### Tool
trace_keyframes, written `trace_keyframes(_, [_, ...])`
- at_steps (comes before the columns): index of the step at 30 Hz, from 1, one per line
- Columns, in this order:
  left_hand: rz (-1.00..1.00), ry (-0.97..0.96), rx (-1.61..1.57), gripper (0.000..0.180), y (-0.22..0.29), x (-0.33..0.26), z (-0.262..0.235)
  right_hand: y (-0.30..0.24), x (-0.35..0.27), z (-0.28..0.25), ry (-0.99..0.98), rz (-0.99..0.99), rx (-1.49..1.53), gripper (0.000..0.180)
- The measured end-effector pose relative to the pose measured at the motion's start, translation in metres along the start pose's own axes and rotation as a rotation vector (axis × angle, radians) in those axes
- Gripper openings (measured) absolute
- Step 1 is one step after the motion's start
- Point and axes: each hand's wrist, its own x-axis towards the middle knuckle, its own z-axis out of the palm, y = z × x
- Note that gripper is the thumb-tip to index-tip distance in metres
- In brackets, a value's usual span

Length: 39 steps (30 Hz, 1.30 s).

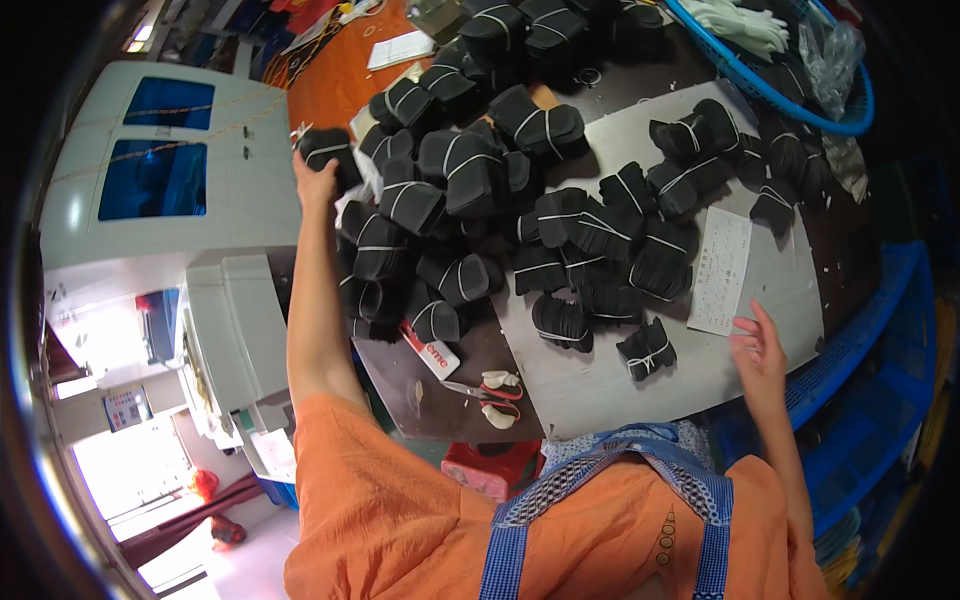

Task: The person takes bundles of black fabric shoe components from a crate, secures stacks of pieces with rubber bands by hand, and organizes the bundles on the table.

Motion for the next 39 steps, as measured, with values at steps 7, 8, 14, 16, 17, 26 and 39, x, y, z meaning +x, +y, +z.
trace_keyframes(7, [-0.147, -0.675, 0.208, 0.086, -0.155, 0.099, 0.058, 0.010, -0.039, -0.020, 0.284, 0.143, 0.081, 0.045])
trace_keyframes(8, [-0.250, -0.889, 0.210, 0.068, -0.152, 0.089, 0.092, 0.018, -0.046, -0.020, 0.336, 0.179, 0.060, 0.042])
trace_keyframes(14, [-0.296, -0.874, 0.006, 0.026, 0.035, 0.015, 0.077, 0.044, -0.078, -0.032, 0.605, 0.047, 0.027, 0.036])
trace_keyframes(16, [-0.076, -0.726, 0.065, 0.030, 0.082, -0.007, 0.055, 0.053, -0.085, -0.047, 0.717, 0.067, 0.036, 0.034])
trace_keyframes(17, [0.028, -0.642, 0.091, 0.033, 0.100, -0.015, 0.045, 0.062, -0.091, -0.056, 0.796, 0.073, 0.075, 0.033])
trace_keyframes(26, [1.040, -0.537, -0.235, 0.031, 0.329, -0.255, 0.047, 0.254, -0.132, -0.164, 1.023, 0.329, 0.186, 0.030])
trace_keyframes(39, [1.407, -1.092, -0.208, 0.073, 0.495, -0.693, 0.148, 0.384, 0.077, -0.335, 0.491, 0.355, -0.797, 0.065])
